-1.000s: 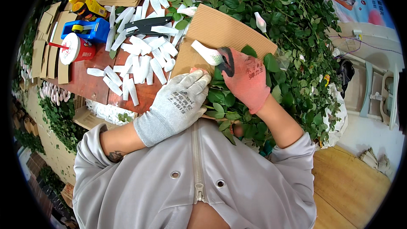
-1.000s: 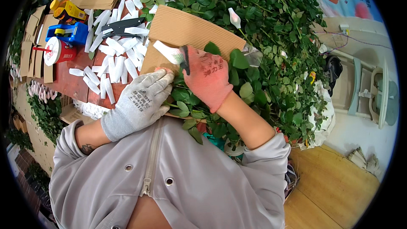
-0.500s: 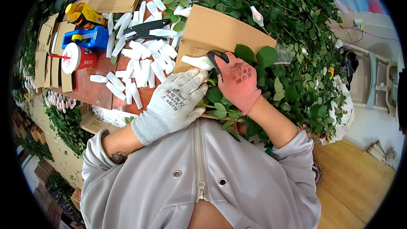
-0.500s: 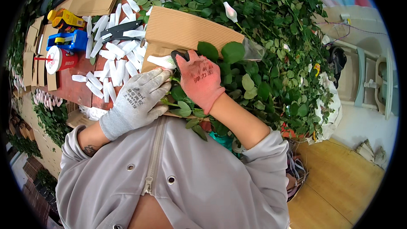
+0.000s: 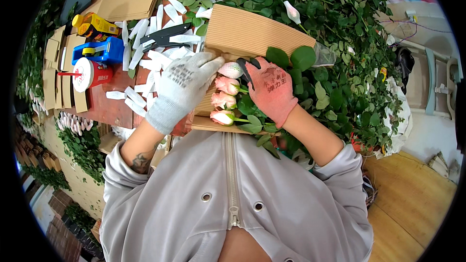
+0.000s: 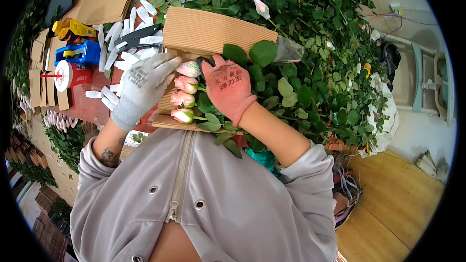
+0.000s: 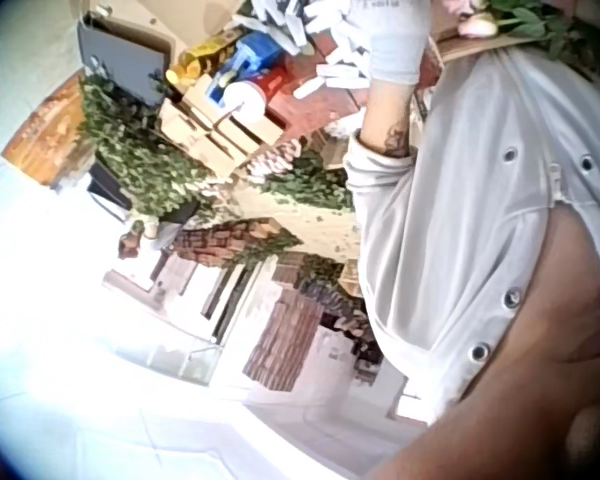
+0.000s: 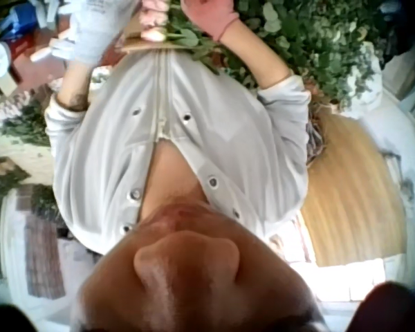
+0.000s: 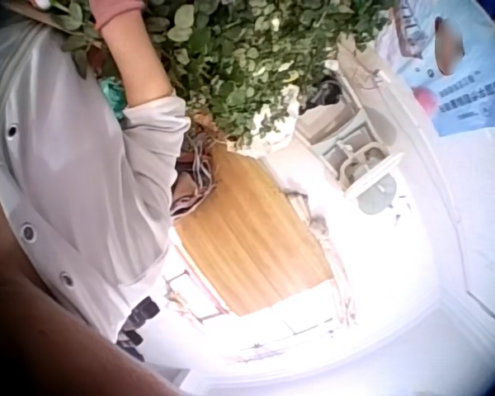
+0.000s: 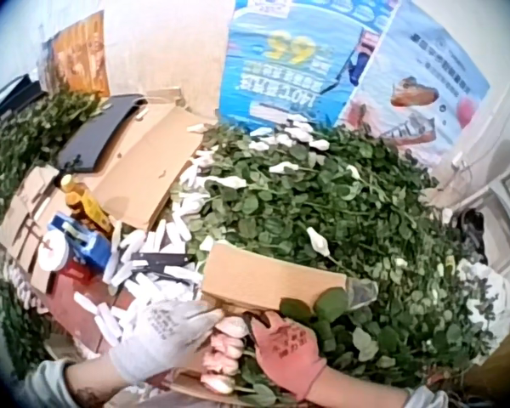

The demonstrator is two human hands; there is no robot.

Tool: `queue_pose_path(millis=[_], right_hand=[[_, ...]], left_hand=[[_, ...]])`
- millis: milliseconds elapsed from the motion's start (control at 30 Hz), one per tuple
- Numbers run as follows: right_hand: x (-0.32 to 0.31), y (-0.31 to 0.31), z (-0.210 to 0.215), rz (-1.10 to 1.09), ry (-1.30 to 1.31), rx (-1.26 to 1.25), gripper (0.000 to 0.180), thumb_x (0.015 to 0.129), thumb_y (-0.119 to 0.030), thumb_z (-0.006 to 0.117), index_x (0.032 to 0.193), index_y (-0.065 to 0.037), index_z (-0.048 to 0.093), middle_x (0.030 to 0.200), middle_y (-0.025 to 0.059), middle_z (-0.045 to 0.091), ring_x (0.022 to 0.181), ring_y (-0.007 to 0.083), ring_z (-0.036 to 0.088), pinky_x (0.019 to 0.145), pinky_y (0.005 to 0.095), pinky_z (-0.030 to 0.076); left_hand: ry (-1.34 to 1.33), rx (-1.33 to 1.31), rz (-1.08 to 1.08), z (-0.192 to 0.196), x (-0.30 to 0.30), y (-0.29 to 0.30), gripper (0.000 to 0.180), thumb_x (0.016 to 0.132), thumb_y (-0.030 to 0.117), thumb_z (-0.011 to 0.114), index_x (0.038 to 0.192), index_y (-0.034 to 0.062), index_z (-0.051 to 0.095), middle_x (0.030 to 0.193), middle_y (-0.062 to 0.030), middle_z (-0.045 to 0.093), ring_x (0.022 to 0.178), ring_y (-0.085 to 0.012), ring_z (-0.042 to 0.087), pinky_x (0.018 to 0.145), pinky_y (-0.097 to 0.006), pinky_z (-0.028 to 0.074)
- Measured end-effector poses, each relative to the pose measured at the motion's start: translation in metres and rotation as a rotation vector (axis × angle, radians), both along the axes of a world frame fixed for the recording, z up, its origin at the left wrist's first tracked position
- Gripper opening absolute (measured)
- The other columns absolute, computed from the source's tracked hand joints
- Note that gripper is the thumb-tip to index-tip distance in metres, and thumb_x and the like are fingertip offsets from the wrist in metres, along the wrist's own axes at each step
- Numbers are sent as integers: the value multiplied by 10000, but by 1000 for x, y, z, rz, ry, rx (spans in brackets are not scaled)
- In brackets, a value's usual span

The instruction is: The person places several roses with protective mesh into a cardboard sleeve on a table and secures the sleeve using a stapler.

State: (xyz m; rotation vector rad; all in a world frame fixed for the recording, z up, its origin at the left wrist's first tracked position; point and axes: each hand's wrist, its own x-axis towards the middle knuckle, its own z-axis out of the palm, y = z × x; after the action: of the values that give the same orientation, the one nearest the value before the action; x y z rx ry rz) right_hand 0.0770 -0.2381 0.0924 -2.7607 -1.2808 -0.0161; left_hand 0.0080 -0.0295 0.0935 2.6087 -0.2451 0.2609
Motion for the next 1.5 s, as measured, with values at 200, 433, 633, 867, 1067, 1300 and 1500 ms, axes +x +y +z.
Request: queue_pose_path(millis=[200,433,633,867,1067,1300,1500], right_hand=[[5,0,-2,-14,58,59,285,749,-155,610,1025,-87,588,972,133,588,841,284,598,686,391,480],[6,0,-5,-26,107,79,206,793,-123,532,992,-84,573,937,141,592,797,286,612,651,393,495],[8,5,9,-76,225,-95,349,740,-107,611,1084,-76,555,1017,156,566,858,302,595,719,395,500],[7,1,9,-27,216,32,164,832,-126,502,967,-65,573,987,152,596,820,289,631,658,397,522],[12,1,17,-42,256,-5,166,781,-95,499,923,-67,580,961,158,607,839,300,638,717,386,519],[102,-17,94,-123,191,329,226,791,-271,597,947,-113,641,935,100,659,866,266,638,786,379,507],[212,-26,4,-408,124,-502,306,788,-179,531,1038,-34,634,1061,163,646,995,302,623,859,362,491]], left_hand=[[37,-17,62,-12,2,1,217,800,99,639,1015,104,662,911,-75,650,778,-260,630,664,-331,507],[-138,116,282,-9,-14,38,201,816,24,564,985,76,658,868,-86,629,803,-258,619,698,-347,499],[33,127,45,68,-30,34,462,732,77,681,1180,30,577,1208,-132,581,1115,-318,541,960,-425,403],[299,103,-226,39,-43,-48,719,698,386,722,1252,-12,494,1379,-195,416,1286,-348,389,1048,-451,321],[151,74,-169,40,-20,-46,733,729,382,684,1281,-38,447,1386,-223,388,1287,-371,365,1070,-465,274],[221,149,-138,28,-21,-49,730,726,384,687,1276,-40,461,1384,-229,390,1299,-379,352,1081,-487,261],[219,153,-158,39,-11,-54,737,697,389,711,1257,-28,476,1351,-214,417,1276,-370,372,1069,-490,274]])
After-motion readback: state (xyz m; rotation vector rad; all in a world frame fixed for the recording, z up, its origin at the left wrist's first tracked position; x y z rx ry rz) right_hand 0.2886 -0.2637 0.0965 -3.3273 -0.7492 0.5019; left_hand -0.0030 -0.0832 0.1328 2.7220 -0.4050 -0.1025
